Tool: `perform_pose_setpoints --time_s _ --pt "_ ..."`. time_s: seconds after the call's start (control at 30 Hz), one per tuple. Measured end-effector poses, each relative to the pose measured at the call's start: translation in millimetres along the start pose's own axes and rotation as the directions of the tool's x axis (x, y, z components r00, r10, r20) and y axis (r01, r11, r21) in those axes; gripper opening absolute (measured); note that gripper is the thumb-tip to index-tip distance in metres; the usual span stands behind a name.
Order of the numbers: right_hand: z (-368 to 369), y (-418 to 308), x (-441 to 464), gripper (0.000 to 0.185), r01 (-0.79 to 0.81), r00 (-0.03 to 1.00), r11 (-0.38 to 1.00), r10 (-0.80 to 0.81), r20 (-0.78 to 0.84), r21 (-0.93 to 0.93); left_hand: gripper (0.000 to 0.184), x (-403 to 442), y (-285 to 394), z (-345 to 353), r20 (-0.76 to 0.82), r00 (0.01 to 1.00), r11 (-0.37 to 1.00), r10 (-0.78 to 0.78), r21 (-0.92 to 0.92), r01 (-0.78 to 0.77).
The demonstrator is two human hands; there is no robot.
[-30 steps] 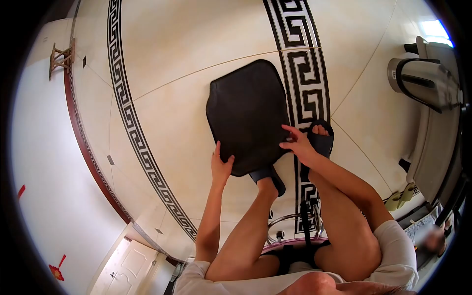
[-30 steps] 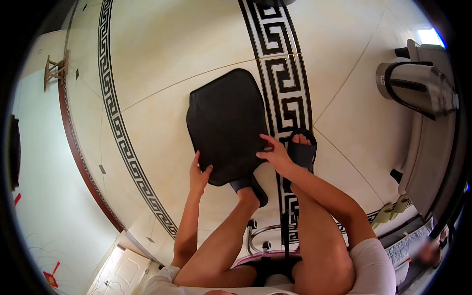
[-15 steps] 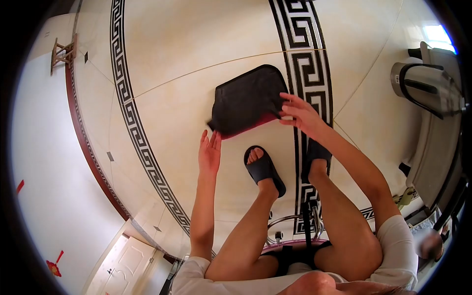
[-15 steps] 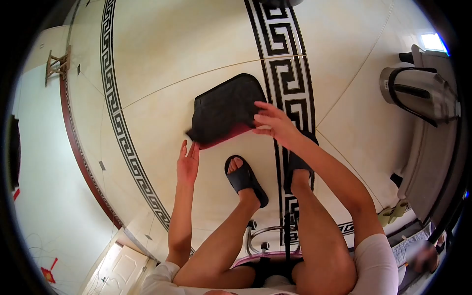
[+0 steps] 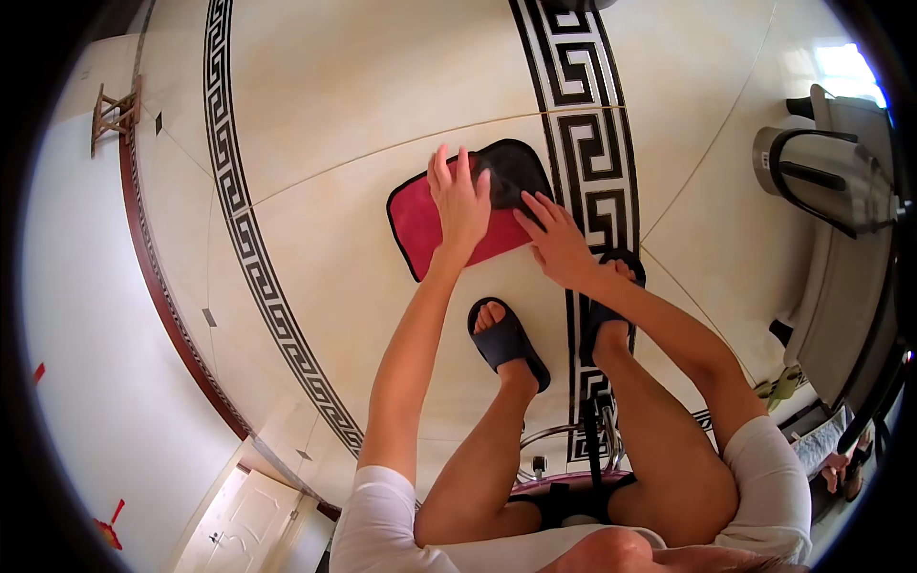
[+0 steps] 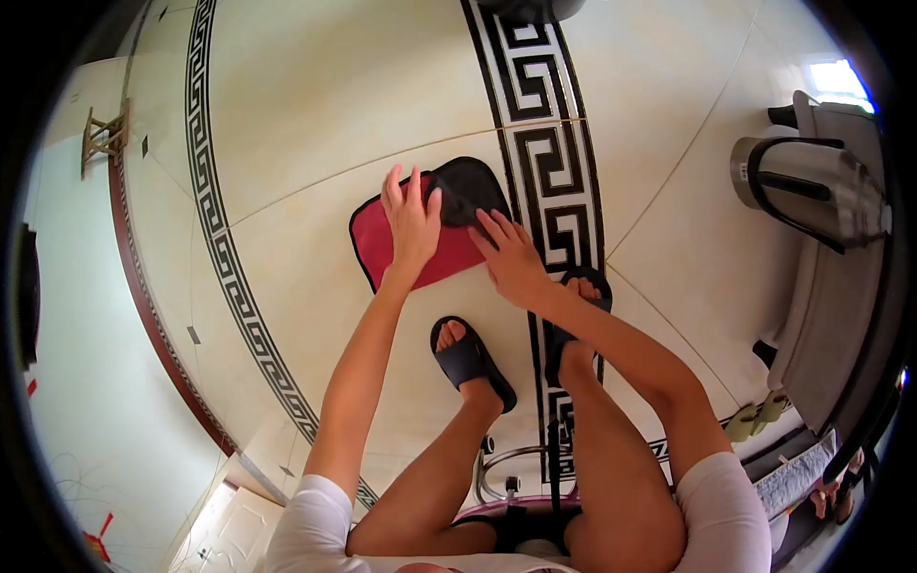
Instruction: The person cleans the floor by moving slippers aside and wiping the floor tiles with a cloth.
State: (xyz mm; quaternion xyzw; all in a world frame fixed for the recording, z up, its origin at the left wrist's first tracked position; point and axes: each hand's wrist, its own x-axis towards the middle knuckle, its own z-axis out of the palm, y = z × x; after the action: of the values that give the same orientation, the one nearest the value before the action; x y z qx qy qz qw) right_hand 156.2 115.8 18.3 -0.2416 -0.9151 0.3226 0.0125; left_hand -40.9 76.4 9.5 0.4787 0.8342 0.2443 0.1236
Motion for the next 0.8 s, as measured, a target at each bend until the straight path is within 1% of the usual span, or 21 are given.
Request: perform_pose_setpoints --time_s 0.03,0.1,0.13,0.23,0.33,0.43,0.53,0.63,0.73,0.8 --pt "0.1 -3.1 -5.7 0.060 -0.010 1.000 1.000 0.010 0.009 -0.013 0.050 10.6 2.2 10.2 -0.018 1.000 0.991 -0.016 0.129 0.019" --pt "-0.3 -7.5 -16.3 0.062 -0.028 0.999 0.999 0.029 0.025 -0.040 0.055 26.5 5.2 28.1 0.023 0.999 0.976 -0.035 0.215 0.029" --pt "-0.7 -7.8 -21.3 0.062 -0.030 0.999 0.999 0.030 0.023 -0.013 0.058 30.2 6.0 36.0 0.044 0.998 0.966 -0.045 0.258 0.032" --pt "-2.4 -7.5 -39.6 0.062 -0.045 0.999 0.996 0.044 0.019 0.075 0.058 31.4 13.8 49.9 0.044 0.999 0.965 -0.021 0.261 0.008" --pt "-3.4 -5.6 -52.7 0.061 -0.048 0.999 0.992 0.047 0.007 0.115 0.053 27.9 22.5 50.1 0.121 0.991 0.967 0.059 0.240 -0.087" --pt "-6.9 -4.0 -59.6 0.059 -0.043 0.999 0.991 0.043 0.005 0.130 0.047 25.7 21.2 44.0 0.098 0.986 0.986 0.138 0.083 -0.146" --pt "-8.1 -3.6 -66.0 0.056 -0.047 0.998 0.979 0.055 -0.037 0.197 0.034 28.8 15.5 38.9 0.003 0.990 0.985 0.143 -0.099 -0.142" --pt "-10.7 -3.0 -75.8 0.053 -0.054 0.997 0.969 0.065 -0.037 0.242 0.018 32.8 16.5 40.0 -0.049 0.985 0.982 0.168 -0.080 -0.171" --pt "-9.0 -0.6 -89.6 0.052 -0.065 0.995 0.961 0.082 -0.053 0.270 0.013 32.6 18.8 43.4 -0.077 0.985 0.983 0.157 -0.087 -0.163" --pt "-2.9 5.4 -103.1 0.051 -0.058 0.995 0.960 0.077 -0.059 0.273 0.013 32.3 18.7 46.3 -0.090 0.988 0.983 0.126 -0.120 -0.136"
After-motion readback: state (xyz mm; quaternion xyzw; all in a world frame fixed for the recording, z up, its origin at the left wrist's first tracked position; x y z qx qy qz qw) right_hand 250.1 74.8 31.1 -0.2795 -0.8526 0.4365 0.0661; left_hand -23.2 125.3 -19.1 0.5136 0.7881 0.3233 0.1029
